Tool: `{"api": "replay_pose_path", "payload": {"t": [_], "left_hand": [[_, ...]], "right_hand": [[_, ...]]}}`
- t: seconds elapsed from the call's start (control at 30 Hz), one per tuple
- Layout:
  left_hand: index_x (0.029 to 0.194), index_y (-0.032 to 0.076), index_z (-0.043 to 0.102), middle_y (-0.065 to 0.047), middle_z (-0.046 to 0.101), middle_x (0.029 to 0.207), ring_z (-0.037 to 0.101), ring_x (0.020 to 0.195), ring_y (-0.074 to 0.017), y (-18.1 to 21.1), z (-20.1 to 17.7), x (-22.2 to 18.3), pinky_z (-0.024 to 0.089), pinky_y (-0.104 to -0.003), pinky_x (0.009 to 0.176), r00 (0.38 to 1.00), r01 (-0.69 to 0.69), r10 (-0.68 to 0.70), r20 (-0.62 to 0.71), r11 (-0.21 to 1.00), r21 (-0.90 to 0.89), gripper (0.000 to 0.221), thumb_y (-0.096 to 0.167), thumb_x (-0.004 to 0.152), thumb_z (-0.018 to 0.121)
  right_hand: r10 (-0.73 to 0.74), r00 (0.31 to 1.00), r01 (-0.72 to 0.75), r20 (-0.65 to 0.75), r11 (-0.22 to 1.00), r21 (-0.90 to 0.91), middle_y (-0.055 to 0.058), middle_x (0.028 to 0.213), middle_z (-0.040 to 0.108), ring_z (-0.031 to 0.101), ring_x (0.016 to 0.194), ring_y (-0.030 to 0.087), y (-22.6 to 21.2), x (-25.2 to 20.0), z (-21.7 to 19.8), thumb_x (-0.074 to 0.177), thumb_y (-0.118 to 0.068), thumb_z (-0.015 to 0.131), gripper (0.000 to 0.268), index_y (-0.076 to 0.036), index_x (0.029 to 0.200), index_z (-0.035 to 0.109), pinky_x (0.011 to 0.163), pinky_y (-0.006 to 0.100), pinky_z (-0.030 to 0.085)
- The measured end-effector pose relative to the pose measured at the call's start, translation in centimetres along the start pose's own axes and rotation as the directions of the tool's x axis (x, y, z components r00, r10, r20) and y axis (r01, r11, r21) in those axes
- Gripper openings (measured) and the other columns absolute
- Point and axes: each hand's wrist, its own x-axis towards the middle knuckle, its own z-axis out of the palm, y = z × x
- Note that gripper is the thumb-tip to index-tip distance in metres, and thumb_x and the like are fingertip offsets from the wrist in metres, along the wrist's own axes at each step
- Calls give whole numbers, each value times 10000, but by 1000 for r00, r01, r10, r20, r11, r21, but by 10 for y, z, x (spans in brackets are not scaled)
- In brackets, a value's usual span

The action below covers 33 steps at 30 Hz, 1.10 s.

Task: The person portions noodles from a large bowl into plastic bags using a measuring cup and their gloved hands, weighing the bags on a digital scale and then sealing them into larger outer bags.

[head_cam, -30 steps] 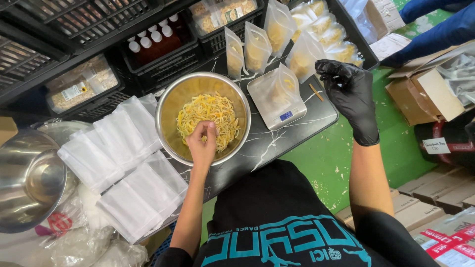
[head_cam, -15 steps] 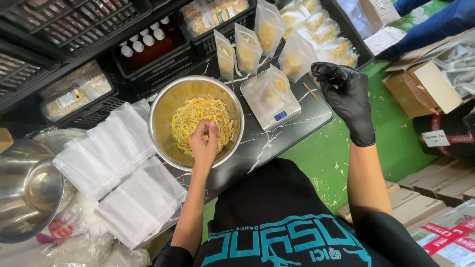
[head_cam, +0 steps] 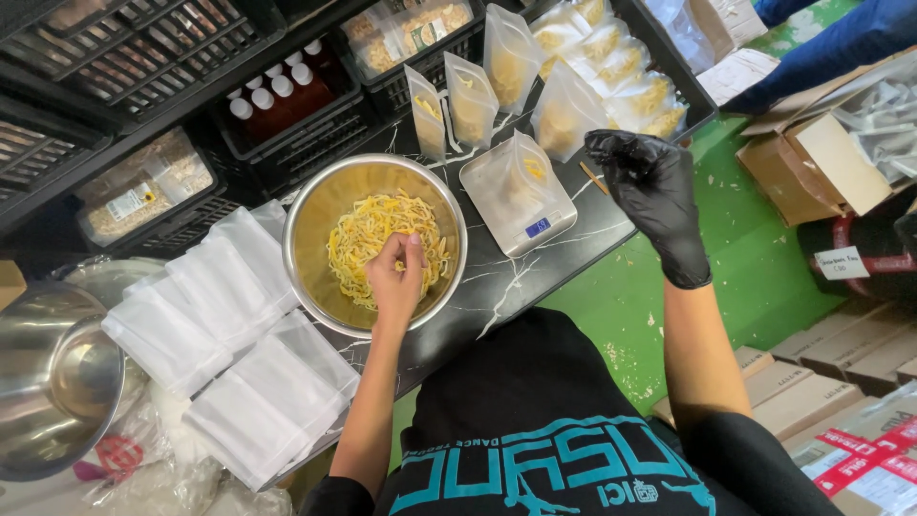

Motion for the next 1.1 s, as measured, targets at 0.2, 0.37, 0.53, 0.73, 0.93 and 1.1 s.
{"api": "replay_pose_path", "payload": {"t": [0.2, 0.37, 0.53, 0.73, 0.93, 1.1], "left_hand": [[866, 131, 707, -36, 714, 673, 577, 526, -161, 6, -13, 8, 494, -271, 576, 989, 13, -9, -145, 1000, 25, 101, 119, 966, 701], [900, 117, 725, -58, 736, 731, 638, 559, -198, 23, -54, 7, 533, -303, 598, 941, 7, 13, -340, 998, 58, 42, 123, 934, 749], [908, 128, 757, -37, 764, 769, 715, 647, -180, 25, -83, -7, 568, -290, 679, 891, 65, -22, -454, 995, 79, 26, 118, 907, 781], [938, 71, 780, -100, 781, 818, 744, 731, -223, 24, -87, -13, 583, -342, 732, 900, 70, -56, -433, 997, 17, 41, 64, 898, 782], [890, 98, 774, -39, 715, 628, 685, 613, -141, 8, -62, -5, 575, -299, 695, 949, 72, -83, -303, 996, -46, 148, 129, 997, 677], [923, 110, 804, -46, 794, 876, 752, 851, -253, 37, -50, 13, 572, -341, 826, 950, -173, 186, -250, 982, 72, 144, -19, 860, 791]], "right_hand": [[4, 996, -28, 90, 962, 272, 150, 934, 764, 694, 945, 185, -62, 22, 66, 899, 76, 696, 135, 15, 999, 764, 821, 339, 575], [-98, 960, -21, 261, 908, 418, 128, 959, 777, 703, 954, 188, -87, 45, 136, 870, 51, 738, 170, -33, 1013, 776, 791, 339, 587], [-133, 908, -38, 396, 918, 396, 198, 991, 767, 706, 958, 216, -111, 52, 176, 878, 44, 714, 172, -5, 1036, 759, 747, 373, 590], [-164, 927, 17, 338, 917, 398, 245, 911, 751, 717, 933, 269, -100, 51, 179, 877, 96, 676, 188, 37, 1037, 757, 691, 351, 576], [-60, 970, -48, 237, 903, 427, 140, 964, 764, 690, 970, 172, -56, 50, 137, 845, 54, 745, 209, -5, 1045, 761, 817, 286, 574], [-136, 987, 117, 89, 974, 193, 226, 1005, 744, 716, 1051, 306, -44, 46, 79, 921, 93, 734, 176, 65, 1094, 737, 905, 373, 573]]}}
